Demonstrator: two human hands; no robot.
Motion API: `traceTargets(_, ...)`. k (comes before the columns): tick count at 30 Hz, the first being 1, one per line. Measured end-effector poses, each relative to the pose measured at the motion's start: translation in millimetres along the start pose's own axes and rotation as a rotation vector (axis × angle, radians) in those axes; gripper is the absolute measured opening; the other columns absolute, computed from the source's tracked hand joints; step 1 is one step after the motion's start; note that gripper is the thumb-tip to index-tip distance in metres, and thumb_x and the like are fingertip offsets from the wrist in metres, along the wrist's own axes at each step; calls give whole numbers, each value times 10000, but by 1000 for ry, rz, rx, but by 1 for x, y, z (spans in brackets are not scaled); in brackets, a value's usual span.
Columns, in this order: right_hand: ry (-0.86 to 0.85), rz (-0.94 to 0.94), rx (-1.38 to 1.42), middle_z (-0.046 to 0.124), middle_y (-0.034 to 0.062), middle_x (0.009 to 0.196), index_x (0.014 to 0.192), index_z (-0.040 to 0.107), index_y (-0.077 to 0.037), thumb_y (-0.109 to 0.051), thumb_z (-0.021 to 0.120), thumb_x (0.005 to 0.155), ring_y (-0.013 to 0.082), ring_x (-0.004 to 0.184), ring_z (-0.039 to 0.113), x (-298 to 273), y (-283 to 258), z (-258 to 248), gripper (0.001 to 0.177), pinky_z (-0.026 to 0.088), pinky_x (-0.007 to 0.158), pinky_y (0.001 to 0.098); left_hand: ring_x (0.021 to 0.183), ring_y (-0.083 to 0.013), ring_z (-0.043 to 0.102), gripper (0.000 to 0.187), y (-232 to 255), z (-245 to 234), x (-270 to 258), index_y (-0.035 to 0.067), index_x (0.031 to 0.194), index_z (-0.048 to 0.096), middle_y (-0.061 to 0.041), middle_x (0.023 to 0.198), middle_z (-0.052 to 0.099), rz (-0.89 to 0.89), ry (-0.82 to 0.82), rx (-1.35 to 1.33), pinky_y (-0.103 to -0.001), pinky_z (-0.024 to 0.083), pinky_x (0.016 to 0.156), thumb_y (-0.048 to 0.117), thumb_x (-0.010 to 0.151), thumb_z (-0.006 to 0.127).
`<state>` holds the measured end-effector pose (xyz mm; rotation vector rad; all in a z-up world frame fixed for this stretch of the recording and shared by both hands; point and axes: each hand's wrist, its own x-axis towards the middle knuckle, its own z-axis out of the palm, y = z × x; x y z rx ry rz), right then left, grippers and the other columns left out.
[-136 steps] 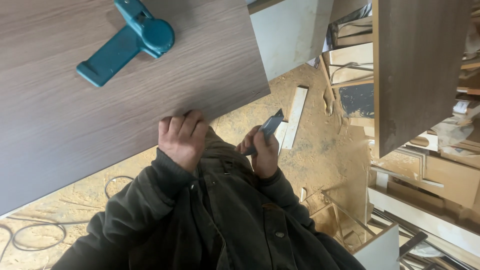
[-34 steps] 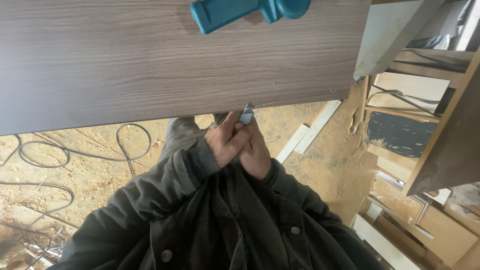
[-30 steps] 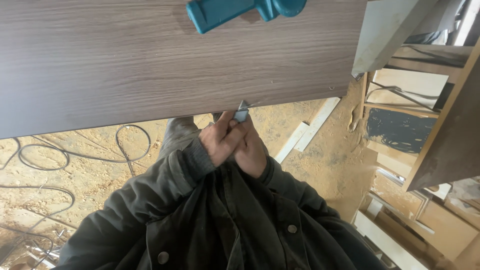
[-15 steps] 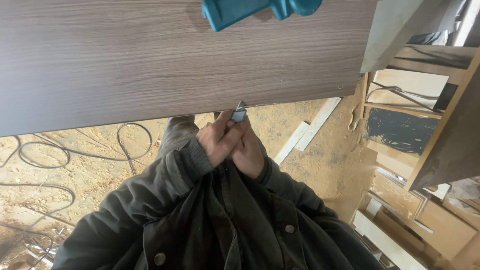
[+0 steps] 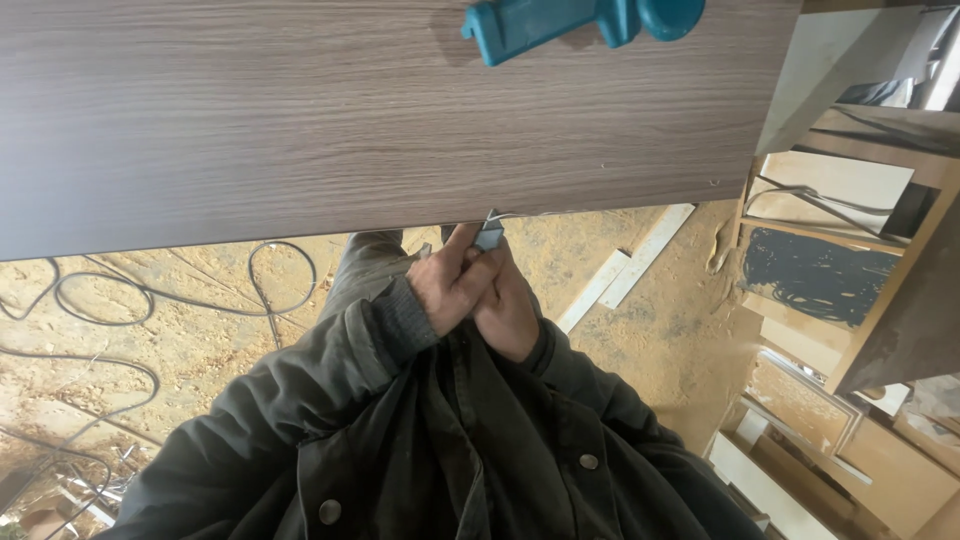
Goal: The person secures a large wooden board to a workbench using a blue clamp. They then use a utility knife to carefully trim the edge of the board, removing excess material along the length of the piece.
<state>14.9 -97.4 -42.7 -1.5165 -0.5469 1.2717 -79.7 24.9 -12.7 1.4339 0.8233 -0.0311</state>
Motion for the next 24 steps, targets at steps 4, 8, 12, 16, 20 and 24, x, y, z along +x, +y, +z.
traceTargets(4, 35, -18, -174, 591, 87, 1131, 1328, 459, -7, -158, 429, 1117, 161, 1048, 592, 4, -12, 11, 261, 521, 929, 305, 707, -317, 758, 540, -5, -4, -3, 49, 1461, 433, -199, 829, 742, 35, -4, 17, -373, 618, 662, 287, 993, 559)
traceTargets(8, 17, 5, -141, 595, 92, 1119, 1324, 460, -3, -150, 419, 1107, 170, 1039, 594, 5, -16, 18, 266, 523, 934, 310, 691, -311, 761, 541, -9, -9, -3, 61, 1453, 451, -199, 808, 749, -23, -11, 32, -382, 611, 652, 298, 978, 554)
traceTargets(12, -18, 10, -19, 604, 98, 1106, 1333, 457, 3, -157, 415, 1119, 180, 1022, 599, 8, -5, 21, 271, 538, 931, 318, 714, -288, 774, 461, -20, -11, -7, 52, 1389, 522, -178, 837, 763, 8, 7, 19, -367, 620, 670, 307, 1006, 553)
traceTargets(16, 11, -10, -140, 597, 98, 1112, 1342, 449, 2, -155, 424, 1107, 181, 1034, 597, 9, -6, 28, 284, 531, 934, 318, 687, -304, 762, 592, -18, -19, -7, 52, 1478, 417, -187, 822, 750, -19, -6, -14, -366, 622, 653, 294, 954, 545)
traceTargets(20, -17, -18, -129, 595, 90, 1152, 1368, 434, -4, -159, 408, 1116, 171, 1076, 595, 9, -12, 36, 296, 517, 969, 312, 723, -315, 760, 497, -17, -25, -13, 49, 1404, 502, -193, 835, 754, 12, 15, 12, -382, 616, 674, 293, 975, 556)
traceTargets(24, 8, -38, -170, 585, 98, 1149, 1358, 451, 3, -149, 425, 1113, 175, 1079, 585, 10, 0, 40, 289, 514, 969, 316, 718, -320, 765, 495, -27, -24, -11, 60, 1408, 503, -191, 839, 751, 11, 40, 23, -391, 618, 668, 304, 979, 544)
